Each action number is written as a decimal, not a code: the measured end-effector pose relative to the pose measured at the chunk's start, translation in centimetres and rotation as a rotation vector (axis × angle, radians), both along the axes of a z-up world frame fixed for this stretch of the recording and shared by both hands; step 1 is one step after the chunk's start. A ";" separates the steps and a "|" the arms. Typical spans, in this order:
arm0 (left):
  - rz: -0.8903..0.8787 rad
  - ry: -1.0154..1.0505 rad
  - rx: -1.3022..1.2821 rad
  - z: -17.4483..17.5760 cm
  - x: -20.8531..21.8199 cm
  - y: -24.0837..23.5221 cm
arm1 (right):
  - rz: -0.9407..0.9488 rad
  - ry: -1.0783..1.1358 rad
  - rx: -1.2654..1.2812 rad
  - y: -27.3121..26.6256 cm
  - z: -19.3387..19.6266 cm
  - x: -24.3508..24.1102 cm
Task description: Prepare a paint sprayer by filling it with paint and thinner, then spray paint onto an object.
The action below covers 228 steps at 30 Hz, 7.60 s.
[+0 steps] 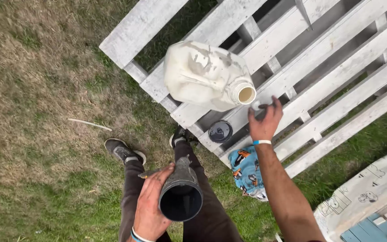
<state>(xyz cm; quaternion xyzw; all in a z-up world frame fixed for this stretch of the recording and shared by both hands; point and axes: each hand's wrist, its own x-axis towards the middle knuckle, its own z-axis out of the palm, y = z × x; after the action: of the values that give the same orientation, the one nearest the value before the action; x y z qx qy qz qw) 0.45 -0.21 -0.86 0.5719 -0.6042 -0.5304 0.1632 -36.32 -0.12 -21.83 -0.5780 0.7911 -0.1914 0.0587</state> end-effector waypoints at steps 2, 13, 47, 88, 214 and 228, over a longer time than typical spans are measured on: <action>0.006 -0.025 0.016 -0.2 0.2 0.0 | -0.035 0.006 -0.055 -2.5 2.9 0.8; -0.067 0.069 -0.073 0.4 3.1 1.0 | 1.020 -0.037 0.428 -22.1 17.9 10.5; 0.087 -0.087 0.078 -12.7 7.9 -0.9 | -0.297 -1.216 -0.356 -6.6 14.5 26.3; 0.145 -0.082 -0.001 -18.2 11.1 1.9 | -0.112 -1.087 -0.118 1.1 13.3 32.2; 0.304 0.072 -0.164 -11.0 19.0 3.5 | 0.866 0.383 0.433 -17.7 26.5 18.1; 0.291 0.062 -0.134 -9.0 22.0 3.8 | 0.992 1.351 0.651 -19.1 26.2 17.2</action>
<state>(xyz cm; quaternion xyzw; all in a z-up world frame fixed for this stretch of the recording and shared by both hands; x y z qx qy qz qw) 22.47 3.60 -9.86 0.6245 -0.5439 -0.4769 0.2946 -19.16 -19.23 4.37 -0.7973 0.3313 0.4705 -0.1822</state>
